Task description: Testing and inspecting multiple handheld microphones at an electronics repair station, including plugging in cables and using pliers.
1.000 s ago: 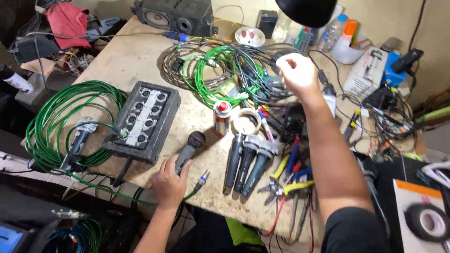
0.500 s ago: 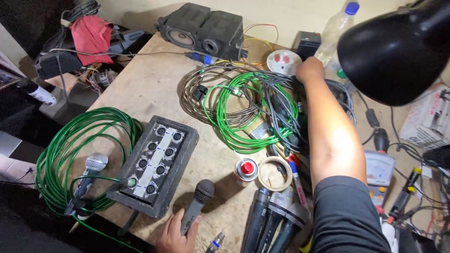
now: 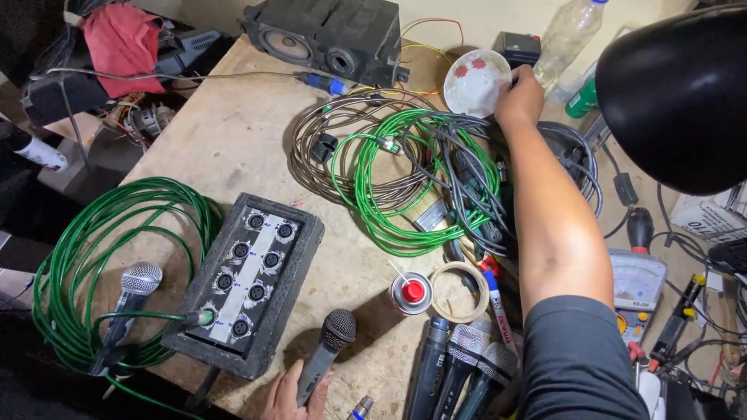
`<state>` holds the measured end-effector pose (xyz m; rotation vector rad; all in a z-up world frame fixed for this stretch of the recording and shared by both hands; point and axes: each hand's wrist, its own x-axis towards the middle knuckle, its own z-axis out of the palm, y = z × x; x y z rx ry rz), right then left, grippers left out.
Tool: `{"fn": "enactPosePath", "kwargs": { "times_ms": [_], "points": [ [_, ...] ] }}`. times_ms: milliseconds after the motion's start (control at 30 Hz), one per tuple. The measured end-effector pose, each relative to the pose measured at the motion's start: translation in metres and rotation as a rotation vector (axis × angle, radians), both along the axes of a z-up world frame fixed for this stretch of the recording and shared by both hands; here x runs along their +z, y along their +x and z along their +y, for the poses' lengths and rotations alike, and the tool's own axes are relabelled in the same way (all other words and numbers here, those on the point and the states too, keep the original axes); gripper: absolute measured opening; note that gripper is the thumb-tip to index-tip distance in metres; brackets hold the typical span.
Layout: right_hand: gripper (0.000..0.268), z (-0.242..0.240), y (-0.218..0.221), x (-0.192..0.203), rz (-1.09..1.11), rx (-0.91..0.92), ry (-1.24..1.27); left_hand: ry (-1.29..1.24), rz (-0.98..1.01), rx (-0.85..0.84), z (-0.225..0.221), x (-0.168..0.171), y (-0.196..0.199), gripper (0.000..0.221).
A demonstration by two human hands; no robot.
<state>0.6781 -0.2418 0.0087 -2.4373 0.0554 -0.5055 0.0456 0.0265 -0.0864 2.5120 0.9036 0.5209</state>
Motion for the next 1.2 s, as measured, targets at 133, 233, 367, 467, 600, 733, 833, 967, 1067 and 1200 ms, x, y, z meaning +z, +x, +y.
{"fn": "enactPosePath", "kwargs": {
  "times_ms": [133, 233, 367, 467, 600, 733, 833, 967, 1067, 1200],
  "points": [
    [0.014, -0.003, -0.003, -0.001, -0.021, -0.019, -0.006, 0.011, 0.032, 0.005, 0.002, -0.018, -0.005, 0.062],
    [0.01, -0.001, 0.001, -0.001, -0.023, -0.057, 0.016, -0.003, 0.035, 0.005, 0.005, -0.032, -0.007, 0.061],
    [0.04, 0.009, 0.004, -0.001, 0.018, -0.038, -0.197, 0.06, -0.035, -0.047, 0.008, -0.054, -0.01, 0.061],
    [0.059, 0.017, -0.009, 0.005, -0.115, 0.041, -0.503, 0.053, -0.066, -0.034, 0.005, -0.048, -0.009, 0.061],
    [0.09, 0.03, -0.026, 0.035, 0.222, 0.122, -0.526, 0.002, -0.033, -0.043, 0.007, -0.044, -0.01, 0.06],
    [0.095, 0.029, -0.038, 0.047, 0.408, 0.127, -0.51, 0.014, -0.074, -0.057, 0.005, -0.033, -0.006, 0.059],
    [0.089, 0.025, -0.04, 0.041, 0.338, 0.138, -0.276, -0.045, -0.071, -0.042, 0.002, -0.029, -0.004, 0.055],
    [0.084, 0.027, -0.037, 0.032, -0.116, 0.158, -0.707, -0.021, -0.066, -0.011, 0.001, -0.035, -0.006, 0.06],
    [0.083, 0.031, -0.036, 0.032, -0.028, 0.13, -0.852, -0.011, -0.059, -0.002, 0.0, -0.023, -0.004, 0.06],
    [0.077, 0.035, -0.038, 0.034, 0.381, 0.034, -1.052, -0.026, 0.038, -0.001, -0.001, -0.008, -0.003, 0.059]
  ]
}}
